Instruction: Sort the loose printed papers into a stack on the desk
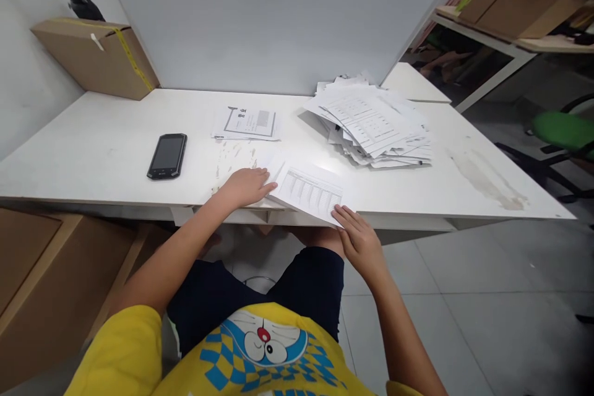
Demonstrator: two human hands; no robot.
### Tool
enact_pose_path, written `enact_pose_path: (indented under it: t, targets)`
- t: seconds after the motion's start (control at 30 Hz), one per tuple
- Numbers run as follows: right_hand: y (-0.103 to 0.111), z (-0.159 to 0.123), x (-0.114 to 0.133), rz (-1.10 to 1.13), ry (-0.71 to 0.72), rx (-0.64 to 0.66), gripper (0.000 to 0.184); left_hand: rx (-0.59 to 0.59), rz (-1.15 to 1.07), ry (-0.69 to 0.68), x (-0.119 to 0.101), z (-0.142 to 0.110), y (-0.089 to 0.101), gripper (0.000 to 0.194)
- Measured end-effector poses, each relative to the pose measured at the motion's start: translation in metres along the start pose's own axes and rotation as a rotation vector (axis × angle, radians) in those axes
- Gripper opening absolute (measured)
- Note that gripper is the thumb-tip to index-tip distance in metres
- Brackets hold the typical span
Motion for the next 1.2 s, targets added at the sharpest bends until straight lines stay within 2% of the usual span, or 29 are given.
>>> enact_pose_path:
  t: [0.23,0.4,0.57,0.63,0.7,0.77,0.8,0.9,0.97,1.03,1.07,1.13,1.2]
  targets:
    - [0.006,-0.010,-0.003,-0.167,-0.015,-0.017,0.053,-0.039,0.105,-0.022,-0.016,0.005,-0.002,0.068]
    - [0.013,-0.011,-0.010,-0.286,-0.008,-0.043,0.050,-0.064,0.161,-0.027,-0.037,0.009,-0.007,0.073]
    - [0.027,-0.026,-0.026,-0.335,-0.033,-0.149,0.047,-0.121,0.264,-0.064,-0.062,0.003,-0.027,0.078]
    - [0.035,-0.036,-0.032,-0.337,-0.055,-0.214,0.049,-0.187,0.318,-0.131,-0.072,-0.001,-0.038,0.064]
    - [0.042,-0.045,-0.037,-0.326,-0.081,-0.271,0.050,-0.229,0.343,-0.257,-0.081,-0.003,-0.045,0.040]
    - [0.050,-0.053,-0.041,-0.312,-0.115,-0.327,0.049,-0.268,0.303,-0.386,-0.083,-0.005,-0.039,0.038]
    - [0.053,-0.056,-0.043,-0.305,-0.137,-0.364,0.047,-0.296,0.260,-0.423,-0.081,-0.005,-0.029,0.041]
    - [0.061,-0.062,-0.044,-0.275,-0.217,-0.526,0.040,-0.412,0.120,-0.387,-0.056,-0.005,0.025,0.048]
    - [0.062,-0.062,-0.040,-0.249,-0.253,-0.610,0.038,-0.500,0.088,-0.281,-0.024,-0.005,0.070,0.051]
    - [0.056,-0.056,-0.031,-0.225,-0.226,-0.585,0.040,-0.658,0.081,-0.110,0.018,-0.007,0.108,0.047]
    - [0.051,-0.052,-0.026,-0.210,-0.184,-0.535,0.042,-0.737,0.068,-0.038,0.041,-0.008,0.121,0.045]
    - [0.037,-0.042,-0.014,-0.175,-0.070,-0.411,0.049,-0.849,0.061,0.065,0.082,-0.008,0.128,0.039]
    - [0.024,-0.033,-0.006,-0.144,0.027,-0.320,0.056,-0.865,0.099,0.141,0.112,-0.005,0.114,0.033]
Point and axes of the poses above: each hand's wrist, its own z-axis towards the middle knuckle, its own y-axis out of the back of the hand, x = y × z, the point moved 4 cm from there along z, towards the middle knuckle, and after that the axes turned 7 degrees about x, right-handed, at the moved point
